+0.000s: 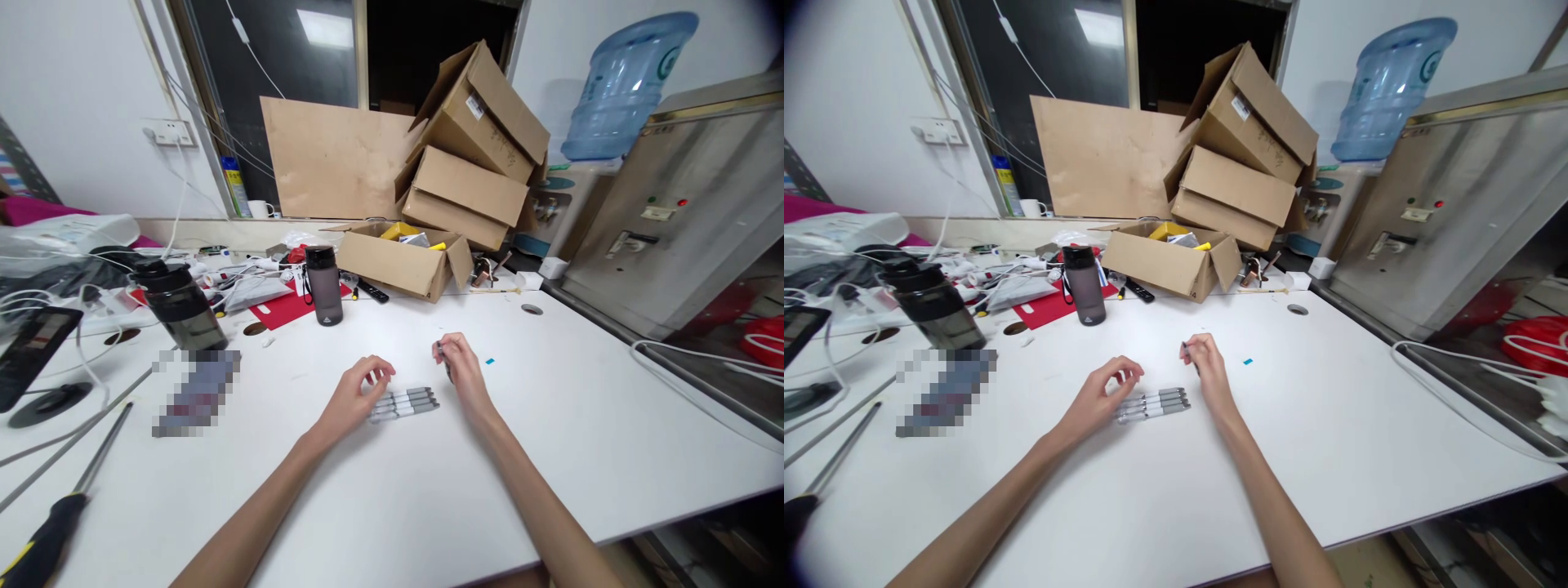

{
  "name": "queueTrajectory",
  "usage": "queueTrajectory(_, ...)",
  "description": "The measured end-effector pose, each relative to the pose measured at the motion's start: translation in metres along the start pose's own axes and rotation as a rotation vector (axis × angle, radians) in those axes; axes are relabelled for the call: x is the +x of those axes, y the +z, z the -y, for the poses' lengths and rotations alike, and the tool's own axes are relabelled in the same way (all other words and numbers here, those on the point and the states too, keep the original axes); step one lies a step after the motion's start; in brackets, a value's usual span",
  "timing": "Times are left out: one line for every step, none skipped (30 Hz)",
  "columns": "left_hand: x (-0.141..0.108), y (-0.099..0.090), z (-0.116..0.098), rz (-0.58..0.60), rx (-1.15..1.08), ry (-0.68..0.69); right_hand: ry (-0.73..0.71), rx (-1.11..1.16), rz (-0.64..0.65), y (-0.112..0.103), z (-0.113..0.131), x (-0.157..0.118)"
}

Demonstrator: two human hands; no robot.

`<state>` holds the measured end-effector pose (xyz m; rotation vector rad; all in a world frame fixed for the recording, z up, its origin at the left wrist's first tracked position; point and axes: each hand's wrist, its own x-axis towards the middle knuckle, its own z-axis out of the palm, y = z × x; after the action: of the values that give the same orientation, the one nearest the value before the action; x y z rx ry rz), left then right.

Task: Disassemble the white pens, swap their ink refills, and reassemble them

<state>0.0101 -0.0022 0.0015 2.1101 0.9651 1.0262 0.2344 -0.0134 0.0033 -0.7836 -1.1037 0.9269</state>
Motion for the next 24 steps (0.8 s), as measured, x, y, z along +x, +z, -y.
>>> queueTrajectory(0.0,0.001,-0.002,0.001,-0.015,-0.003,-0.01,-0.08,0.042,0.002,-0.002,-0.002)
queueTrajectory(0.0,0.002,-0.004,0.003,-0.03,-0.01,-0.016,-0.14,0.082,0.004,-0.003,-0.004)
queueTrajectory(0.0,0.002,-0.006,0.008,-0.045,-0.017,-0.018,-0.187,0.122,0.006,-0.004,-0.007)
queueTrajectory(-0.001,0.003,-0.008,0.015,-0.062,-0.023,-0.018,-0.229,0.159,0.007,-0.005,-0.009)
queueTrajectory(-0.001,0.003,-0.009,0.022,-0.078,-0.026,-0.019,-0.27,0.194,0.009,-0.004,-0.011)
queueTrajectory(-0.001,0.003,-0.01,0.029,-0.093,-0.027,-0.021,-0.308,0.225,0.01,-0.004,-0.014)
queueTrajectory(-0.001,0.003,-0.011,0.037,-0.107,-0.028,-0.025,-0.345,0.25,0.011,-0.003,-0.016)
queueTrajectory(-0.001,0.003,-0.012,0.045,-0.12,-0.029,-0.029,-0.375,0.273,0.012,-0.001,-0.017)
queueTrajectory(-0.001,0.003,-0.013,0.054,-0.132,-0.03,-0.032,-0.397,0.293,0.013,0.0,-0.019)
queueTrajectory(-0.001,0.003,-0.013,0.063,-0.143,-0.032,-0.03,-0.41,0.314,0.014,0.001,-0.02)
queueTrajectory(-0.001,0.003,-0.013,0.075,-0.151,-0.035,-0.023,-0.419,0.339,0.015,0.001,-0.021)
queueTrajectory(-0.001,0.003,-0.012,0.086,-0.154,-0.037,-0.014,-0.426,0.363,0.016,0.002,-0.022)
queueTrajectory(-0.001,0.003,-0.012,0.092,-0.153,-0.037,-0.006,-0.432,0.385,0.016,0.002,-0.023)
queueTrajectory(-0.002,0.003,-0.011,0.094,-0.148,-0.037,-0.001,-0.439,0.403,0.017,0.001,-0.024)
queueTrajectory(-0.002,0.003,-0.011,0.09,-0.142,-0.039,0.004,-0.447,0.419,0.017,0.001,-0.024)
queueTrajectory(-0.002,0.003,-0.01,0.085,-0.136,-0.044,0.004,-0.458,0.43,0.018,0.001,-0.024)
queueTrajectory(-0.002,0.003,-0.01,0.079,-0.134,-0.05,0.004,-0.471,0.437,0.018,0.001,-0.025)
queueTrajectory(-0.002,0.002,-0.009,0.073,-0.136,-0.056,0.002,-0.486,0.437,0.018,0.001,-0.025)
queueTrajectory(-0.001,0.001,-0.008,0.067,-0.141,-0.061,-0.002,-0.504,0.424,0.018,0.001,-0.024)
queueTrajectory(-0.001,0.0,-0.008,0.058,-0.151,-0.065,-0.011,-0.527,0.396,0.017,0.0,-0.024)
queueTrajectory(-0.001,-0.002,-0.006,0.043,-0.165,-0.065,-0.02,-0.55,0.351,0.015,-0.001,-0.022)
queueTrajectory(0.0,-0.003,-0.005,0.024,-0.181,-0.066,-0.03,-0.57,0.291,0.012,-0.003,-0.02)
queueTrajectory(0.0,-0.005,-0.003,0.002,-0.199,-0.07,-0.034,-0.585,0.222,0.009,-0.005,-0.018)
queueTrajectory(0.001,-0.007,-0.002,-0.02,-0.217,-0.077,-0.027,-0.58,0.148,0.006,-0.008,-0.015)
